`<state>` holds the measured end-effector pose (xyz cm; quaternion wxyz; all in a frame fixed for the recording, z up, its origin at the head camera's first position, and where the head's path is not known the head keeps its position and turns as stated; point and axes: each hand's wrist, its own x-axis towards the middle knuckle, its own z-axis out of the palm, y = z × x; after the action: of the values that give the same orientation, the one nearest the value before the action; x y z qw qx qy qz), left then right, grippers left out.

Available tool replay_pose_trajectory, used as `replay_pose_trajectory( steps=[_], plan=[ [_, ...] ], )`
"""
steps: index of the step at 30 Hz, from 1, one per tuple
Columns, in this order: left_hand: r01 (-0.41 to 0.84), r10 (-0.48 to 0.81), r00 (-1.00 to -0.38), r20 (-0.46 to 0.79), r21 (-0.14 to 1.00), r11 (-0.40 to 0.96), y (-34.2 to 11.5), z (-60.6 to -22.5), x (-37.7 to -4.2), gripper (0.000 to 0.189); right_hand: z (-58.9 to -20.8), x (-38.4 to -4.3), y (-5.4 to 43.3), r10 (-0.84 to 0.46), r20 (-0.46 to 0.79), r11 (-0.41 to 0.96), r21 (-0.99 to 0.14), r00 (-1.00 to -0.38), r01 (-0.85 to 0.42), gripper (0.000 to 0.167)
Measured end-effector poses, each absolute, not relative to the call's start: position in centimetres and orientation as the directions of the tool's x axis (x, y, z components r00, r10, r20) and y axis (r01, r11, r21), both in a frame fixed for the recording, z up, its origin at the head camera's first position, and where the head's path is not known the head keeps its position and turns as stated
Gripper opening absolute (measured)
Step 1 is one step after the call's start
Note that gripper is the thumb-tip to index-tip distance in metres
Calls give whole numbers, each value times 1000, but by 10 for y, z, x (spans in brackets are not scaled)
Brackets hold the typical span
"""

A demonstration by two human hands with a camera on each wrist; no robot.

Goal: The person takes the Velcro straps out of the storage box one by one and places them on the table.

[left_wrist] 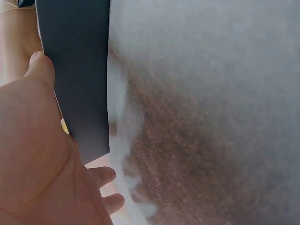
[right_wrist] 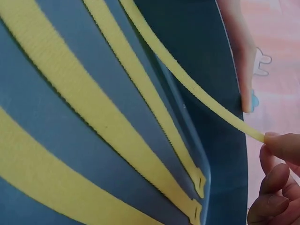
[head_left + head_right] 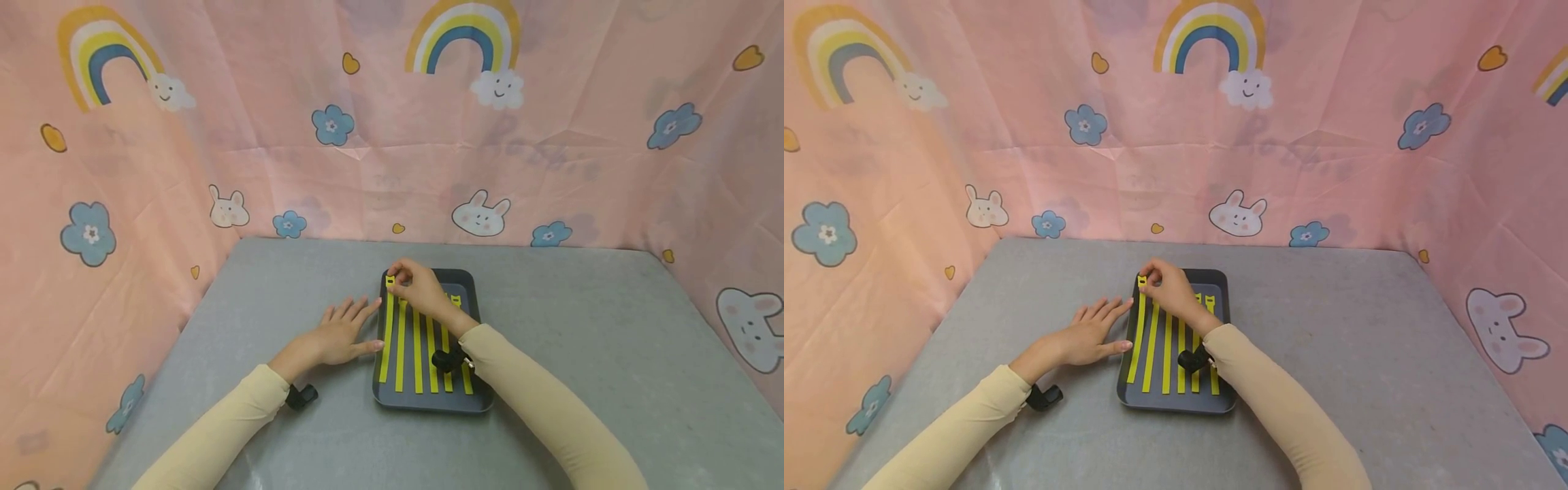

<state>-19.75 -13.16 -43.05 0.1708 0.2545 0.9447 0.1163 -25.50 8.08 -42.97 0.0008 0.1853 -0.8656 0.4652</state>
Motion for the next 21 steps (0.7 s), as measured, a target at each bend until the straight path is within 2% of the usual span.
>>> replay_pose_trajectory(
  steps=[21],
  plan=[
    [434, 512, -816, -270, 300, 850, -132, -435, -199, 86, -395, -253, 87, -354, 168, 434, -842, -920, -321, 21]
  ],
)
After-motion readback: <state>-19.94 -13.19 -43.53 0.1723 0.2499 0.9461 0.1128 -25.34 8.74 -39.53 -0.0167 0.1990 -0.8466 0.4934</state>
